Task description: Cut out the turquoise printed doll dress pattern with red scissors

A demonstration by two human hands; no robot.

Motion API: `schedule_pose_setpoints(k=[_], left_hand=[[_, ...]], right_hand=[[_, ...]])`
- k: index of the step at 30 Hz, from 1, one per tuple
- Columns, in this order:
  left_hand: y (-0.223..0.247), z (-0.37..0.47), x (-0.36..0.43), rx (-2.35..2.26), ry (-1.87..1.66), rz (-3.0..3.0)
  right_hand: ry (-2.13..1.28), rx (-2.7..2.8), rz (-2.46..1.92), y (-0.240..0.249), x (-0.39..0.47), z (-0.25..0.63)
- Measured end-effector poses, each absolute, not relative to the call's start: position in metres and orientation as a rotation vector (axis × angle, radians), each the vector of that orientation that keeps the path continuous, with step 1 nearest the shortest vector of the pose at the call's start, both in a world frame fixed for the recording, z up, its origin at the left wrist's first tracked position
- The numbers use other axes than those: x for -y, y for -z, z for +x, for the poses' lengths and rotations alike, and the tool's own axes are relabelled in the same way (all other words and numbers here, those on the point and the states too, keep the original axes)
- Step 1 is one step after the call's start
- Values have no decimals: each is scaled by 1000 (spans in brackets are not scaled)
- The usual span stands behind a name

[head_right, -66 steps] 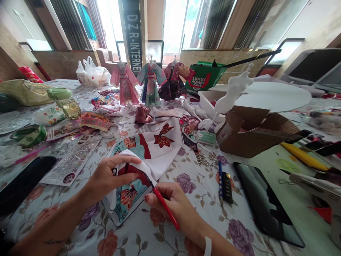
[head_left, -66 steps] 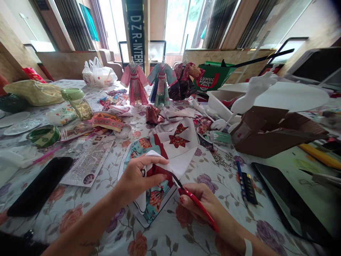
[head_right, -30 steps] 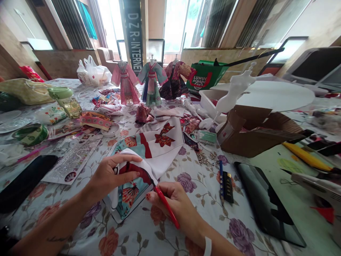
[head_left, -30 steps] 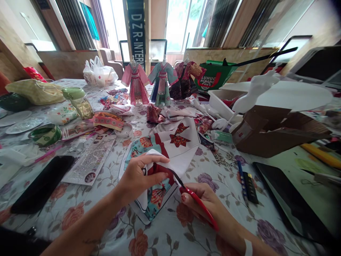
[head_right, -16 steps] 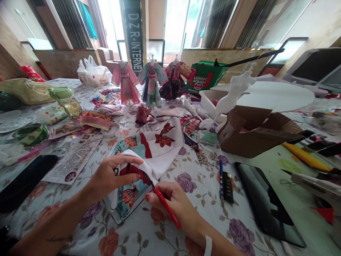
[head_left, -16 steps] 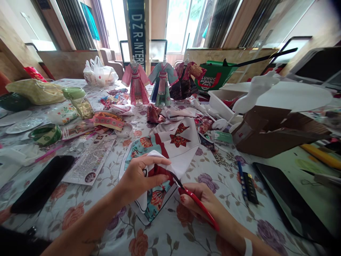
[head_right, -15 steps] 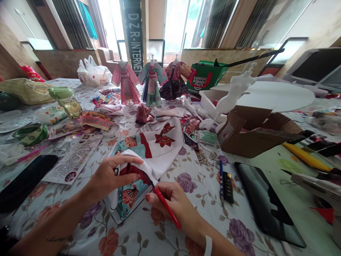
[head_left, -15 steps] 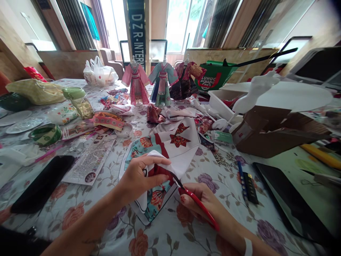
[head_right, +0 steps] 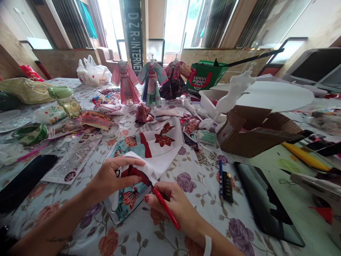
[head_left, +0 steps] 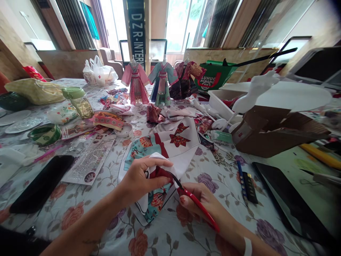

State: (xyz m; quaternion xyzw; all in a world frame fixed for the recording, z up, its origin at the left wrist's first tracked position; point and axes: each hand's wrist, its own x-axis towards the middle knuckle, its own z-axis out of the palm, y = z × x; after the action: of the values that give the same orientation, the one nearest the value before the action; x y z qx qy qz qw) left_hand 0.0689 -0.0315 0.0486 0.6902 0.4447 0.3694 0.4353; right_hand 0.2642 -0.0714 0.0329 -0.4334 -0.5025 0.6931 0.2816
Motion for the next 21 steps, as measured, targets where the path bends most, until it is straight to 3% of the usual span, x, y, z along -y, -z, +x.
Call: schedule_pose_setpoints(k=[21], left_hand=[[-46, 68, 33, -1090, -925, 1719]], right_hand=[[-1861, 1286, -1199, -35, 75, 262]])
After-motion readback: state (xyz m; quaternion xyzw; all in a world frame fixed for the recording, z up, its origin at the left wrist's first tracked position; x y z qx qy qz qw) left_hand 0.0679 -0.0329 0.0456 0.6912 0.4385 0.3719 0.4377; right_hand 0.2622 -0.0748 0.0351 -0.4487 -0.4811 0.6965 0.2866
